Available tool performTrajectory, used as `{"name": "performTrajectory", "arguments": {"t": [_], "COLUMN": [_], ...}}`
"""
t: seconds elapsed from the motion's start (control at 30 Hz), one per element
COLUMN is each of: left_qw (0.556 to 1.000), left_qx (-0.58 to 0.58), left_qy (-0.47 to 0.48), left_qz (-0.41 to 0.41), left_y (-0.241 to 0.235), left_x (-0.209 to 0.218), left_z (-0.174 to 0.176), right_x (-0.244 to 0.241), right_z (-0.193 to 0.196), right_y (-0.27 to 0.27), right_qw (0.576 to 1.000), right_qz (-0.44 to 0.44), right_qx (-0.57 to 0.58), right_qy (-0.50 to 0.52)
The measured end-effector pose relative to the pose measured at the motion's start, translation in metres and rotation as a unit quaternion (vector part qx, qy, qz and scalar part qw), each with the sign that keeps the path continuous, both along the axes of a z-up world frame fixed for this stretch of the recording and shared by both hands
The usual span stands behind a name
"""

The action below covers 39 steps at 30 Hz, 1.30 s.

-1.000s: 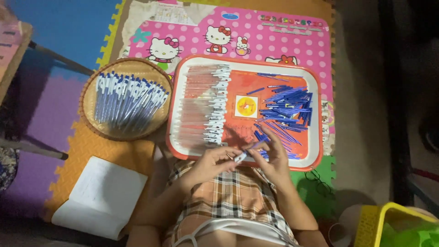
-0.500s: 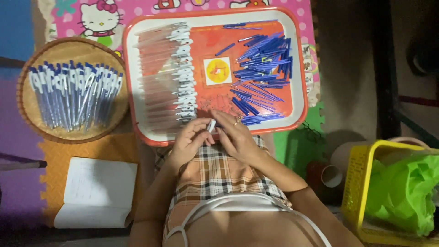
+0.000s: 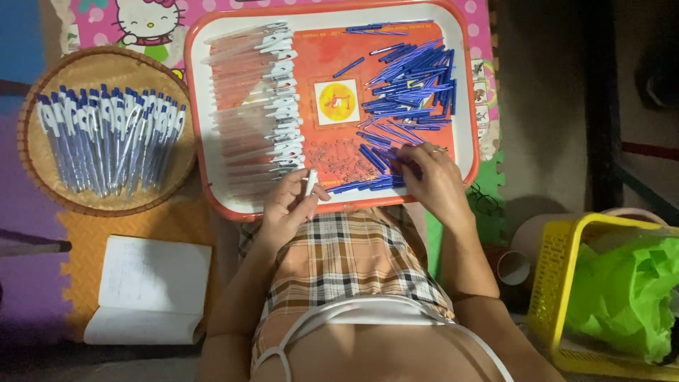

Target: The person assembles blue pens by inserting blue ink cartridges into clear plastic barrels. They pick up a barrel and a cartridge from a tray, insert the cartridge into the barrel, and place the assembled pen into a woven basket. The task is performed repeatedly by hand.

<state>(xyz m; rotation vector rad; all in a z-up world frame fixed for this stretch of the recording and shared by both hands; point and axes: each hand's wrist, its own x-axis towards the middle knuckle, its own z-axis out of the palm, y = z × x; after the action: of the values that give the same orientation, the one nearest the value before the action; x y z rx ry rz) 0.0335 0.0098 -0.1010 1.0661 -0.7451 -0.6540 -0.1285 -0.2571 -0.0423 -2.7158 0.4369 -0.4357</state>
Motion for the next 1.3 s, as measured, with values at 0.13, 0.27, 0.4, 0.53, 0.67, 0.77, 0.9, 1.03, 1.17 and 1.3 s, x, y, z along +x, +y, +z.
{"name": "performTrajectory", "arguments": {"t": [0.13,0.27,0.4,0.53,0.67,0.77,0.9,1.03,1.17,1.3], "left_qw": [0.998,0.995,0.986,0.972,0.978,0.981,0.993,0.998,0.998,0.996], "left_qx": [0.006,-0.018,0.027,0.048,0.048,0.053,0.046,0.015,0.022,0.023], "left_qy": [0.055,0.047,-0.061,-0.106,-0.078,-0.056,-0.022,0.010,-0.027,-0.084], "left_qz": [0.032,0.087,0.153,0.204,0.188,0.180,0.103,-0.054,-0.058,-0.037], "left_y": [-0.012,-0.033,-0.040,-0.036,-0.032,-0.030,-0.016,-0.007,-0.004,-0.006], "left_x": [-0.017,-0.032,-0.035,-0.042,-0.042,-0.043,-0.036,-0.034,-0.037,-0.036], "left_z": [0.012,0.028,0.042,0.067,0.085,0.079,0.098,0.090,0.078,0.073], "right_x": [-0.004,0.003,0.011,0.003,0.011,0.018,0.026,0.041,0.046,0.047], "right_z": [0.022,0.045,0.044,0.025,-0.012,-0.009,0.030,0.057,0.068,0.071], "right_y": [0.012,0.036,0.041,0.043,0.056,0.061,0.061,0.059,0.060,0.061], "right_qw": [0.965,0.931,0.934,0.879,0.732,0.753,0.740,0.761,0.798,0.801], "right_qz": [0.058,0.127,0.150,0.131,0.133,0.132,0.126,0.152,0.157,0.158], "right_qx": [0.231,0.307,0.281,0.395,0.588,0.545,0.551,0.520,0.482,0.488], "right_qy": [-0.113,-0.152,-0.162,-0.233,-0.318,-0.343,-0.365,-0.358,-0.326,-0.308]}}
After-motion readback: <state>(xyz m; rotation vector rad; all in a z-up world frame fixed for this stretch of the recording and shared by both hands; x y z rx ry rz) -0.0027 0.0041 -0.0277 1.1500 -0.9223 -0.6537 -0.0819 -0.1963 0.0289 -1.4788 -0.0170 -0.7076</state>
